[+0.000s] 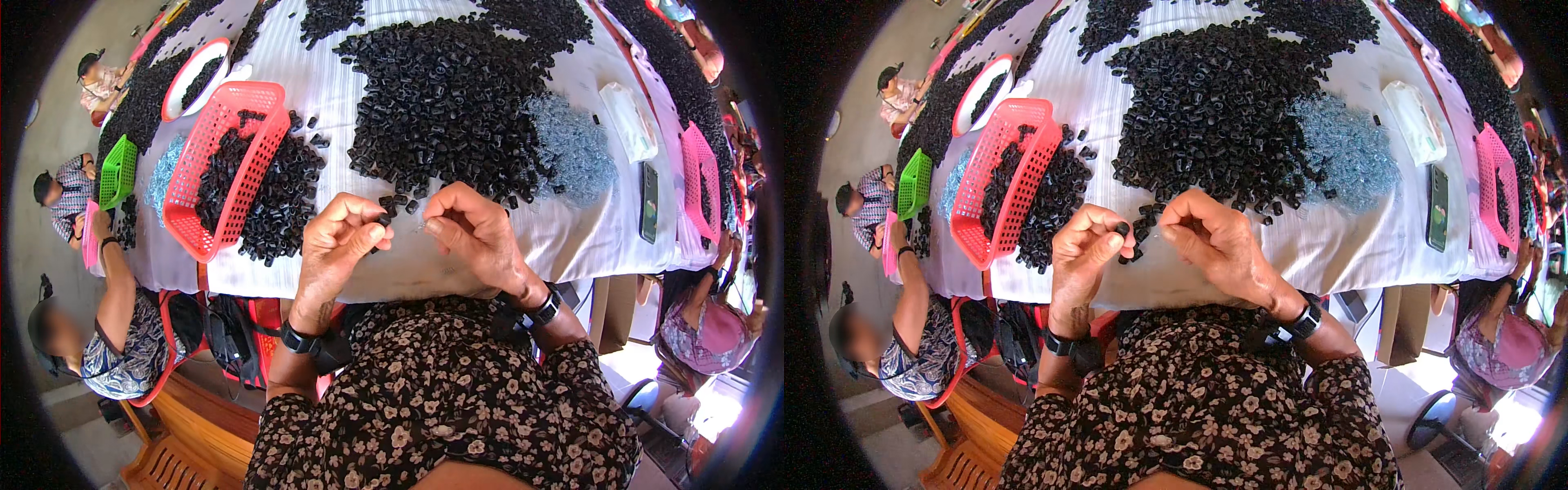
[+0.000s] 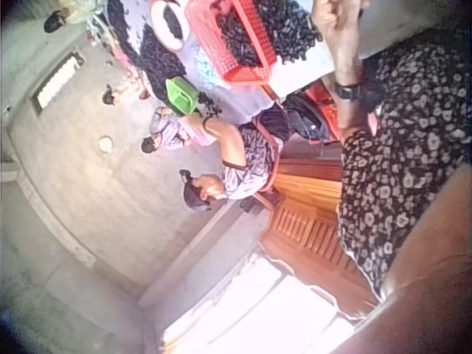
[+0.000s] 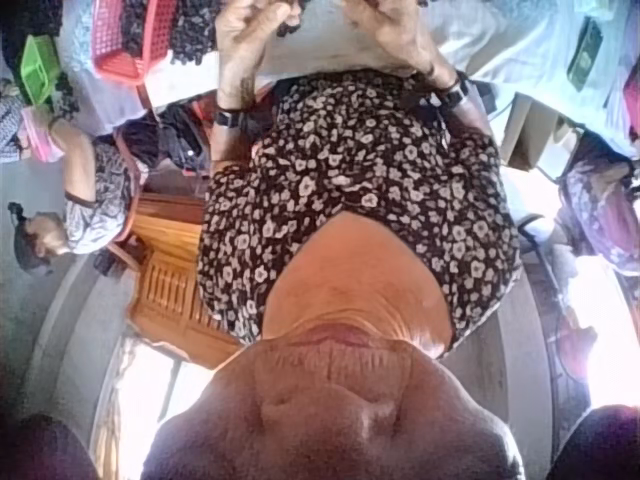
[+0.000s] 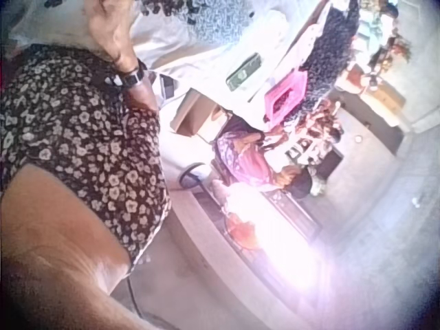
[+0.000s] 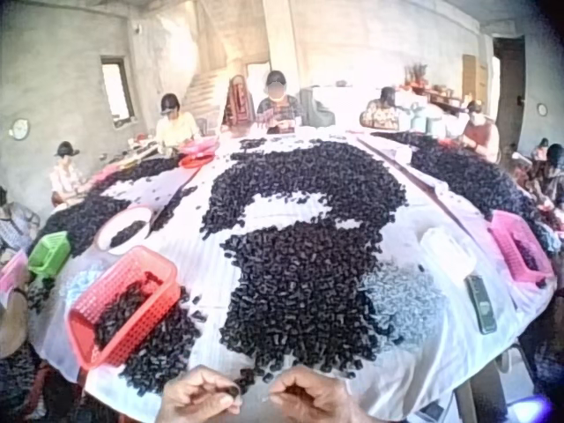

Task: The worker inspects, handles, and sorts small black plastic shoe components on an assembly table.

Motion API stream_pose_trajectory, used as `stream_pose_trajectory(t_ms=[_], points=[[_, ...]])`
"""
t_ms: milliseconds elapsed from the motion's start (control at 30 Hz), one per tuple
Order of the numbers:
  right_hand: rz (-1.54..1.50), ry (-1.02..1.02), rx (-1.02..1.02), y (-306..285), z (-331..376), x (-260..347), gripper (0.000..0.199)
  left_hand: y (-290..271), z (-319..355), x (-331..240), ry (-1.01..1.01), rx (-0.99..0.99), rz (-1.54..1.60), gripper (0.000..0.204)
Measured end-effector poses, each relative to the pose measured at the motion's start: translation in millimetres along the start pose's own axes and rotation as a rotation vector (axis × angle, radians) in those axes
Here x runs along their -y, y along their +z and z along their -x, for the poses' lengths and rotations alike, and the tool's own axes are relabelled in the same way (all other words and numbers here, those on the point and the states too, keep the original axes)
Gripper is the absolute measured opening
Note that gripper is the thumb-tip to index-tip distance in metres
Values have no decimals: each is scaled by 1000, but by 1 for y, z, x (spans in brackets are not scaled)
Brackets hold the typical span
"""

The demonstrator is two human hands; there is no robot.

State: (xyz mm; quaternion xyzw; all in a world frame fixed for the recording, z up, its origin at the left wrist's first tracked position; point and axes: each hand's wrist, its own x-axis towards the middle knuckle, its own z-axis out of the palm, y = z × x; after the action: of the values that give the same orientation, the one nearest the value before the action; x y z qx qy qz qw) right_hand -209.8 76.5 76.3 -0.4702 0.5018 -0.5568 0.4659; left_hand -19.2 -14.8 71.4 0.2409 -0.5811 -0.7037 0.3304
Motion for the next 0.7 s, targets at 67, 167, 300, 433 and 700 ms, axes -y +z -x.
stream_pose_trajectory(t_ms=[67,167,300,433,700], points=[[-43,10,9,3,-3,2,5,7,2,1,-26,9,45,17],[-121,20,22,8,-5,0,7,10,4,0,-34,51,35,17],[-133,22,31,11,-5,-3,8,13,4,0,-36,53,37,15],[-60,12,20,11,-3,-5,9,14,6,0,-40,37,23,15],[-186,70,27,10,-1,-5,8,14,6,5,-49,17,90,16]])
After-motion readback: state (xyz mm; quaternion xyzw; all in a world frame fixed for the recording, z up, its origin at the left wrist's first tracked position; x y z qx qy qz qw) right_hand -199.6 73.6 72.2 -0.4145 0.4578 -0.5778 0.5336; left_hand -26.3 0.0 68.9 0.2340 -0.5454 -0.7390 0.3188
